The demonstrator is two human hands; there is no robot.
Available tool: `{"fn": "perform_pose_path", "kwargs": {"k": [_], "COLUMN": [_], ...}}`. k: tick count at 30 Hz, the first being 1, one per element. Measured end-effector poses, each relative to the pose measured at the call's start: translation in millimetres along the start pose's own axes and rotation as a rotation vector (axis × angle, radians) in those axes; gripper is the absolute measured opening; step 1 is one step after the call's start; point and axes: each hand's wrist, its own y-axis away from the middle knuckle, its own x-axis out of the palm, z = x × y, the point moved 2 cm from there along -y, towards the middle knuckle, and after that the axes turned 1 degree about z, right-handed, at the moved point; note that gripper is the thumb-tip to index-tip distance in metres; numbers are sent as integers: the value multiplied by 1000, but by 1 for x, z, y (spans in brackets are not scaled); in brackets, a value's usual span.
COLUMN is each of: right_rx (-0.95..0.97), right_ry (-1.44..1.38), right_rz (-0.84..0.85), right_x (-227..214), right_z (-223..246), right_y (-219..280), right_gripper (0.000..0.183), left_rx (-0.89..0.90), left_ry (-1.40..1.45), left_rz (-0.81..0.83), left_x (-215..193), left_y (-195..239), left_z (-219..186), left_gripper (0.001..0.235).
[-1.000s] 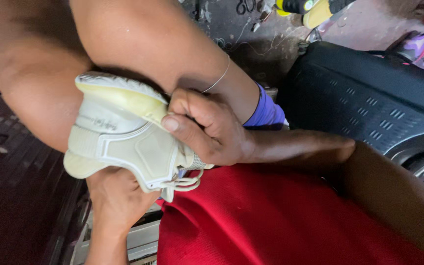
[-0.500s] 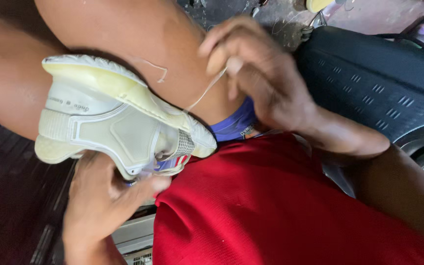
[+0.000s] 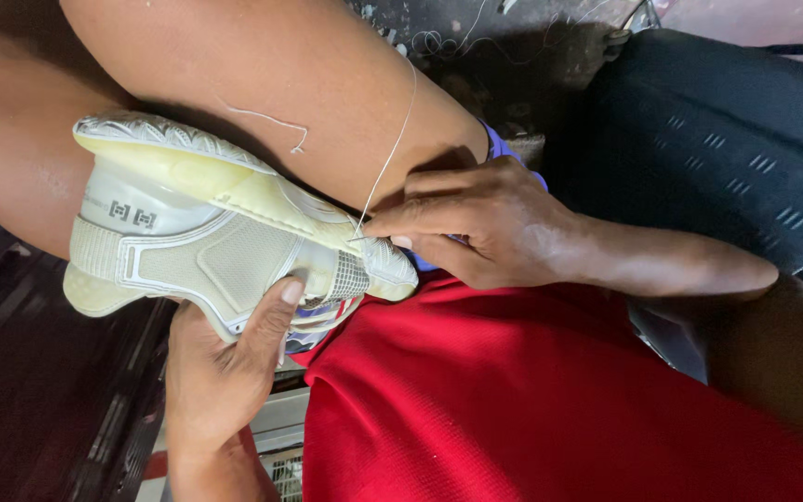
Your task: The person is sewing a white sneaker using a needle and white thread. They repeatedly push the needle through the shoe's upper and pull the thread to secure stitches.
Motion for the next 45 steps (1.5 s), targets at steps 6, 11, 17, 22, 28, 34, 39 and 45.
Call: {"fn": "perform_pose_path", "kwargs": {"k": [6,11,17,22,28,34,39,45], "right_rx": [-13,-26,-99,-46,-29,-60,-82,-174], "right_ry": [5,-17,65,40,159,281,309,376], "right_rz": [39,35,22,77,139,202,235,274], "right_x": [1,1,4,3,-7,-15,-20,-18], "right_z": [-5,-9,-12,-9,8,22,24,26], "right_y": [-4,-3,-2,-6,-18,-28,-35,-43], "right_gripper": [30,28,31,33,33,30,32,24], "left_rx": [-18,-12,-67,21,-181,-65,-63,49], "left_ry": [-52,-41,40,21,-93,-40,30,23], "left_rz": [15,8,-28,-49,-39,-83,-52,-61], "left_x": [-2,-1,2,4,4,6,5,5], "left_y": [-1,0,1,4,4,5,3,2], "left_z": [1,0,-1,-3,-7,-14,-14,-15], "left_gripper": [25,24,22,21,27,24,23,18]}}
